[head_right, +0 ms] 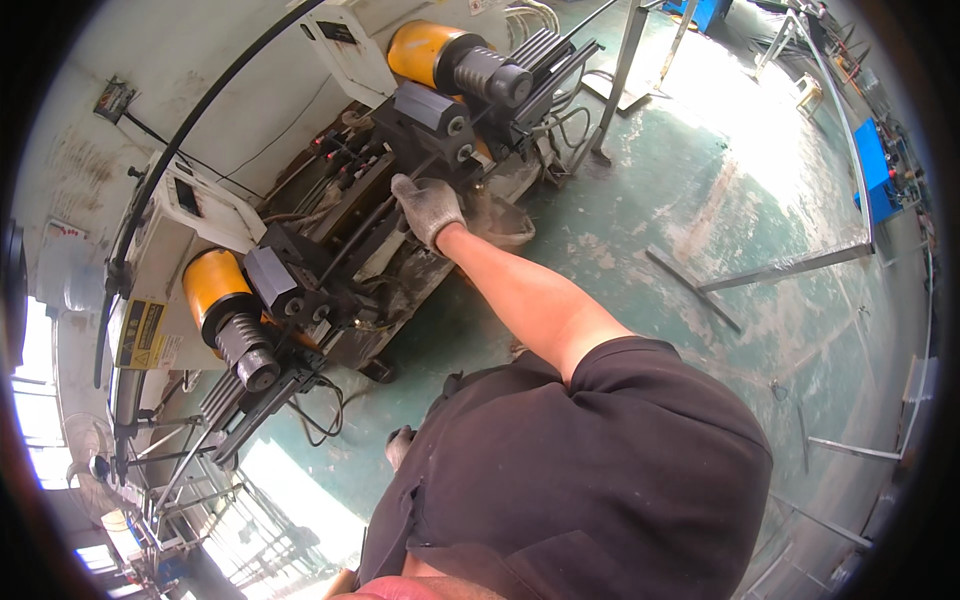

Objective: The person measures and bends metal rods using a tape measure and a bending jig. They repeatedly measure lengths, bend the rods into U-shapes, and place them on a rack. The person also uses a machine to cut or process the rods.

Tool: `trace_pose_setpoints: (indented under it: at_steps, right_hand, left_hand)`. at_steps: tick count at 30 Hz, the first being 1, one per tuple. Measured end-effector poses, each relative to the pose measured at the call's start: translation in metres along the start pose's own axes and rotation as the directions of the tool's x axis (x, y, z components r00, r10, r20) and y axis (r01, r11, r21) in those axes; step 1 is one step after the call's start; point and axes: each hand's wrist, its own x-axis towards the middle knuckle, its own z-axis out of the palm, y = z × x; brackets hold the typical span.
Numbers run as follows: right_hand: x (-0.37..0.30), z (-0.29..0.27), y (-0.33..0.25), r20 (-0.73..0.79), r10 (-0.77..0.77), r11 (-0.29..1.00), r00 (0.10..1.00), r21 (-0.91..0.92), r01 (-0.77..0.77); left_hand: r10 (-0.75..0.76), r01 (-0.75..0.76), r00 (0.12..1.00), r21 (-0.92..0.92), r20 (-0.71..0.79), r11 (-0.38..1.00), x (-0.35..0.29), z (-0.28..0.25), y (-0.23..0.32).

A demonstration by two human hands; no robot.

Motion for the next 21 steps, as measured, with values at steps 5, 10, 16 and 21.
trace_pose_setpoints:
  at_steps: [5, 10, 16, 21]
  right_hand:
    - [0.021, 0.005, 0.021, -0.048, -0.327, 0.827, 0.944, -0.498, 0.261]
    - [0.049, -0.016, 0.039, -0.043, -0.212, 0.888, 0.976, -0.425, 0.174]
    - [0.034, -0.001, 0.03, -0.042, -0.263, 0.933, 0.964, -0.266, 0.243]
    - [0.044, -0.005, 0.033, -0.057, -0.223, 0.952, 0.973, -0.227, 0.205]
  left_hand:
    - [-0.007, 0.006, 1.0, -0.152, -0.007, 0.988, 0.034, -0.021, 0.001]
    - [0.171, -0.205, 0.975, -0.284, -0.14, 0.937, 0.021, -0.033, 0.058]
    - [0.292, -0.458, 0.858, -0.372, -0.423, 0.808, -0.015, -0.074, 0.136]
    - [0.492, -0.746, 0.627, -0.284, -0.604, 0.602, -0.077, -0.105, 0.221]
